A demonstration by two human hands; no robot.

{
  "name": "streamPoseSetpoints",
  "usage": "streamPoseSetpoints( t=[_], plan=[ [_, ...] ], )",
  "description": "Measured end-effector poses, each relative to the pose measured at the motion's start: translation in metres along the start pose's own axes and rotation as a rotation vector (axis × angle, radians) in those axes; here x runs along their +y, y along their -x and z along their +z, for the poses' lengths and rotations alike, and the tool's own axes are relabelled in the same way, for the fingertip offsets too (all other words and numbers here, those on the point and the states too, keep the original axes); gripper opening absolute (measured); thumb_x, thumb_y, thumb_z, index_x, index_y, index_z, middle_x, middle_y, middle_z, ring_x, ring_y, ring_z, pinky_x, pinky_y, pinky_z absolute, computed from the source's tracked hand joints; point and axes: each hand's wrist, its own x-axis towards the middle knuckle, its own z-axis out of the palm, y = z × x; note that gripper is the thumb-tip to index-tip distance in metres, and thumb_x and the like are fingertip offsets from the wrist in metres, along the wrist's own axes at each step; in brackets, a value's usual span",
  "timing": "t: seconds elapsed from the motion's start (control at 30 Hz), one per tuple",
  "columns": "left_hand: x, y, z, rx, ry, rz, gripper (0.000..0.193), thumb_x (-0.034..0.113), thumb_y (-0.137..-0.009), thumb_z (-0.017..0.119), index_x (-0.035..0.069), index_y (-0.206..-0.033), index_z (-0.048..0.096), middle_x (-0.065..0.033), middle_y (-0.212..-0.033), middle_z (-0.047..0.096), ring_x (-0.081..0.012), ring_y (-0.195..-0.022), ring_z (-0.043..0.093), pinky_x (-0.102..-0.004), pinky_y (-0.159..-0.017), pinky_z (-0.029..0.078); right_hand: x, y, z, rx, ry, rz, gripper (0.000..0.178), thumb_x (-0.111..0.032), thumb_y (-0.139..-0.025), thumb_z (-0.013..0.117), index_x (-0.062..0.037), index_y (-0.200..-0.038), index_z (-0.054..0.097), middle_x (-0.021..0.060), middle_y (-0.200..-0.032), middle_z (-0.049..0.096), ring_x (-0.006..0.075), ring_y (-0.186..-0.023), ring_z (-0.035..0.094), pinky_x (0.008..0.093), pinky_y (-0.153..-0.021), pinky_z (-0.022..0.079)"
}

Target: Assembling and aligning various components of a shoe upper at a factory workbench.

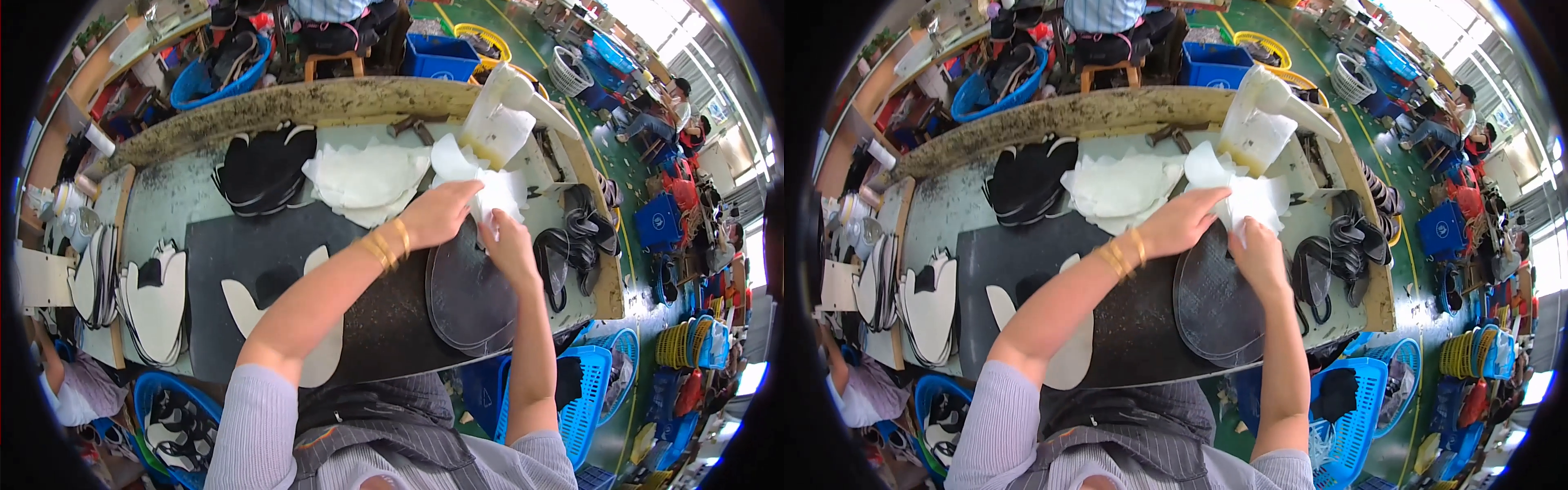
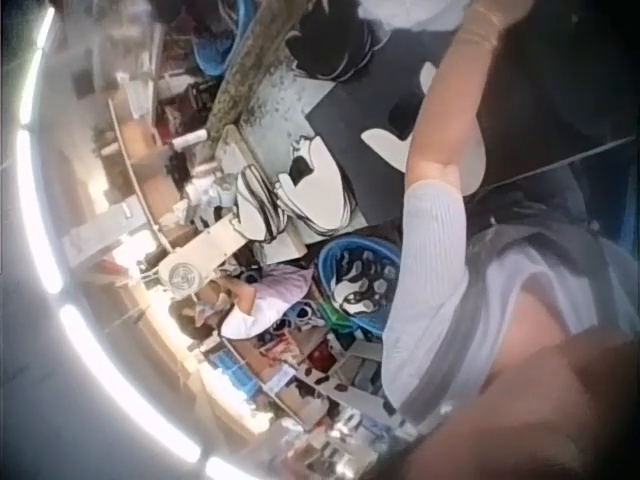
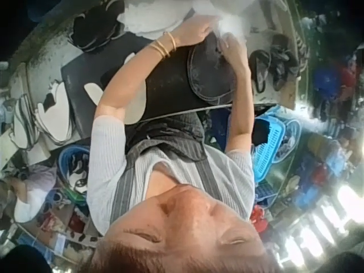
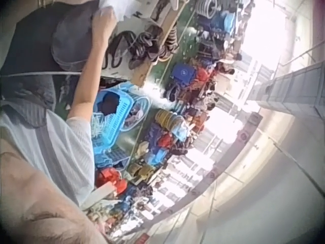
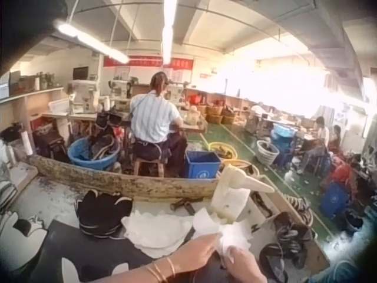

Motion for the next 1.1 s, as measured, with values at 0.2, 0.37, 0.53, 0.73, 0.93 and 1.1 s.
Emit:
streamPoseSetpoints(
  t=[0.2,0.37,0.53,0.73,0.93,1.1],
  plan=[
    [0.0,-0.013,0.016,-0.437,-0.477,-0.045,0.029,0.022,-0.092,0.047,0.008,-0.115,0.057,-0.0051,-0.123,0.058,-0.0211,-0.112,0.052,-0.0395,-0.092,0.04,0.027,0.004,-0.034,0.276,-0.23,0.218,0.021,-0.012,-0.087,0.053,0.0045,-0.093,0.064,0.0192,-0.075,0.066,0.0247,-0.068,0.064,0.033,-0.064,0.048],
    [-0.003,0.001,0.025,-0.403,-0.462,-0.052,0.031,0.026,-0.091,0.048,0.009,-0.114,0.058,-0.0029,-0.126,0.056,-0.0222,-0.112,0.052,-0.0428,-0.092,0.04,0.033,0.007,-0.035,0.581,0.107,0.195,0.018,-0.016,-0.091,0.05,0.0009,-0.093,0.059,0.0197,-0.083,0.063,0.0359,-0.075,0.062,0.0392,-0.068,0.048],
    [0.014,0.006,0.003,-0.402,-0.374,-0.169,0.041,0.043,-0.093,0.045,0.008,-0.11,0.059,-0.0051,-0.117,0.059,-0.0229,-0.107,0.054,-0.0421,-0.089,0.04,-0.046,0.029,-0.07,1.12,-0.075,0.076,0.011,-0.004,-0.093,0.05,0.0012,-0.1,0.057,0.013,-0.086,0.062,0.0179,-0.064,0.061,0.0284,-0.055,0.048],
    [0.073,0.1,-0.134,0.082,1.14,-0.734,0.044,0.047,-0.094,0.047,0.005,-0.099,0.062,0.0026,-0.08,0.059,-0.0043,-0.072,0.052,-0.0218,-0.063,0.041,-0.131,0.078,-0.021,0.257,-0.436,-0.646,0.021,0.01,-0.077,0.057,0.0014,-0.095,0.064,0.0168,-0.101,0.063,0.0276,-0.085,0.062,0.0321,-0.075,0.049],
    [0.12,0.255,-0.193,0.195,0.634,-1.014,0.014,0.012,-0.086,0.064,0.003,-0.097,0.061,0.0043,-0.076,0.057,-0.0029,-0.063,0.049,-0.0173,-0.056,0.039,-0.172,0.106,0.061,-0.42,-0.827,-0.355,0.021,0.005,-0.077,0.065,0.0,-0.097,0.062,0.0108,-0.107,0.059,0.0172,-0.082,0.062,0.0241,-0.065,0.049],
    [0.131,0.3,-0.181,0.219,0.182,-1.048,0.02,0.012,-0.083,0.068,0.001,-0.098,0.061,-0.0043,-0.075,0.064,-0.0081,-0.065,0.058,-0.0222,-0.061,0.047,-0.177,0.11,0.095,-0.634,-0.682,-0.396,0.023,0.002,-0.079,0.064,-0.0006,-0.101,0.061,0.0095,-0.103,0.058,0.015,-0.072,0.059,0.0241,-0.061,0.049]
  ],
)
